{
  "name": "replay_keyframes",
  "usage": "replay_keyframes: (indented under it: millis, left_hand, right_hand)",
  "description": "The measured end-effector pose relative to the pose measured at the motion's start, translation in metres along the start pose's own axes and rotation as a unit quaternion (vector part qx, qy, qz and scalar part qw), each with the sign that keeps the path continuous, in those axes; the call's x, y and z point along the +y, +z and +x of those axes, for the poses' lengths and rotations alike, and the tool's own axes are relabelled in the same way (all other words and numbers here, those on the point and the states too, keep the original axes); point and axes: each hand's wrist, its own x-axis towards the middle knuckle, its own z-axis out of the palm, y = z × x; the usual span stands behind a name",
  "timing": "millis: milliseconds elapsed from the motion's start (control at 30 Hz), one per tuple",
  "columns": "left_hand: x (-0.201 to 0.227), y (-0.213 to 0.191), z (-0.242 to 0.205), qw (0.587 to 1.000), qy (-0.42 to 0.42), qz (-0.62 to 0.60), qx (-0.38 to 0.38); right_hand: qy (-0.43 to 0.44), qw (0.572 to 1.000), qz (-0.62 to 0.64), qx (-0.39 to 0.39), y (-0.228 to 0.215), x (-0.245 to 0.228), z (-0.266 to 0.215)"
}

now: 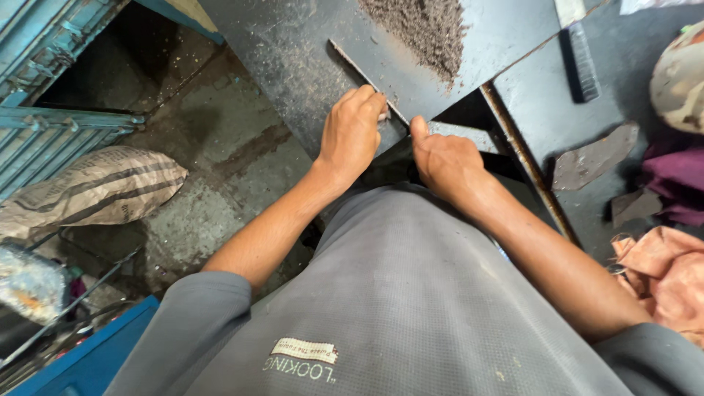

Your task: The person files a small metal piece on a workbench using a hand file, repeatedly drawing the file across the metal to remove material. The person occasionally pauses to inspect the piece and reposition it before continuing the filing action.

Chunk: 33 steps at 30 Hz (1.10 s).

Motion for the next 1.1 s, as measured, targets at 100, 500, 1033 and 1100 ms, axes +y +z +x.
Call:
replay_keyframes:
  millis: [100,500,1033,1100]
  left_hand:
    - [0.001,-0.003,0.004,1.0,-0.011,0.001,-0.009]
    - [-0.014,-0.003,0.016,0.995,-0.063,-0.07,-0.03]
    - [-0.018,-0.001,0.023,0.986,-0.125,-0.094,-0.053]
    - [-0.017,-0.001,0.021,0.988,-0.117,-0.091,-0.049]
  right_hand:
    - [-0.002,1.0,-0.004,-0.01,-0.005,-0.002,0.0]
    - [0.056,0.994,0.043,-0.085,-0.034,-0.017,-0.006]
    - [0.032,0.999,0.024,0.035,0.001,-0.013,0.011]
    - [0.03,0.998,0.033,0.039,-0.004,-0.011,0.01]
